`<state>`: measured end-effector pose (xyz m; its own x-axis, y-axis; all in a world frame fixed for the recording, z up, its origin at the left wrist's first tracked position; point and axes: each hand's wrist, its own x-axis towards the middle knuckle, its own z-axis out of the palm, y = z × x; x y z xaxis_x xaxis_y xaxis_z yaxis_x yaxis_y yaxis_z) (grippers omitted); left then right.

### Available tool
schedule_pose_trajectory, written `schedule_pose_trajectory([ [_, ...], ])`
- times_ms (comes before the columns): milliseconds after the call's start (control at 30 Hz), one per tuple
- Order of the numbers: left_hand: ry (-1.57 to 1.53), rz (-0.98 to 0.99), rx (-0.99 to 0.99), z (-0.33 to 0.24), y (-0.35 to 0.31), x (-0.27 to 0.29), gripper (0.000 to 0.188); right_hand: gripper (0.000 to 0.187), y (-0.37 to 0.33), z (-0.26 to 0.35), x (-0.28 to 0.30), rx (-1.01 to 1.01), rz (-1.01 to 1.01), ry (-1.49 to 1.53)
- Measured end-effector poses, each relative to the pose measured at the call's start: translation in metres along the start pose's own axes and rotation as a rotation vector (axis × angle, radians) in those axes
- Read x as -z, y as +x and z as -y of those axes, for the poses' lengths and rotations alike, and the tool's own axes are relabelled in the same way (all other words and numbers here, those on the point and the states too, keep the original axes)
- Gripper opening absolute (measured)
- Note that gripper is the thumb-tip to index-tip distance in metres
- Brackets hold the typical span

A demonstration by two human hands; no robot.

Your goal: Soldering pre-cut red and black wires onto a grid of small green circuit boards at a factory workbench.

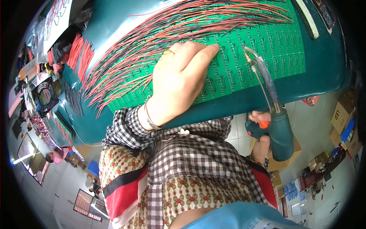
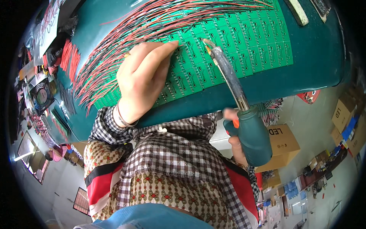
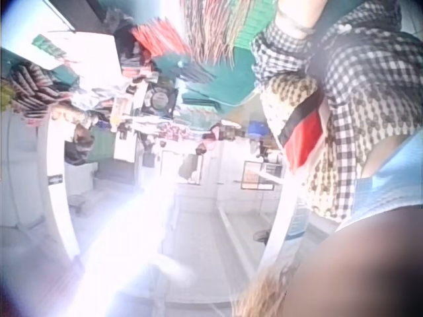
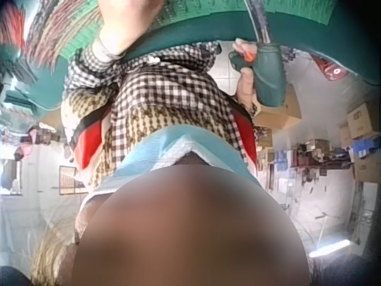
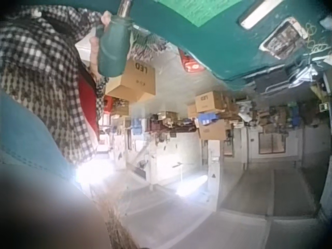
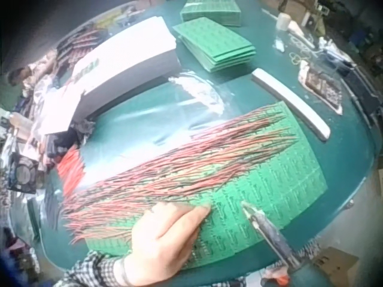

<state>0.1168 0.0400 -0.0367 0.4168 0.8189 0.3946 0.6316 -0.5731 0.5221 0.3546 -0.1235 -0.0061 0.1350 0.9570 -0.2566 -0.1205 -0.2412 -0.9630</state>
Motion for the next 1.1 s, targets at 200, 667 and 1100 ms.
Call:
schedule_pose_trajectory([
  [200, 0.061, 0.010, -0.053, 0.004, -0.001, -0.004, 0.033, 0.067, 0.004, 0.006, 0.005, -0.097, 0.106, -0.006],
  [667, -0.013, 0.008, -0.017, 0.004, 0.002, 0.000, 0.032, 0.062, 0.013, 0.007, -0.014, 0.010, 0.050, -0.359],
  [1100, -0.016, 0.014, -0.009, 0.003, 0.003, 0.000, 0.032, 0.050, 0.010, 0.000, -0.003, 0.008, 0.087, -0.354],
])
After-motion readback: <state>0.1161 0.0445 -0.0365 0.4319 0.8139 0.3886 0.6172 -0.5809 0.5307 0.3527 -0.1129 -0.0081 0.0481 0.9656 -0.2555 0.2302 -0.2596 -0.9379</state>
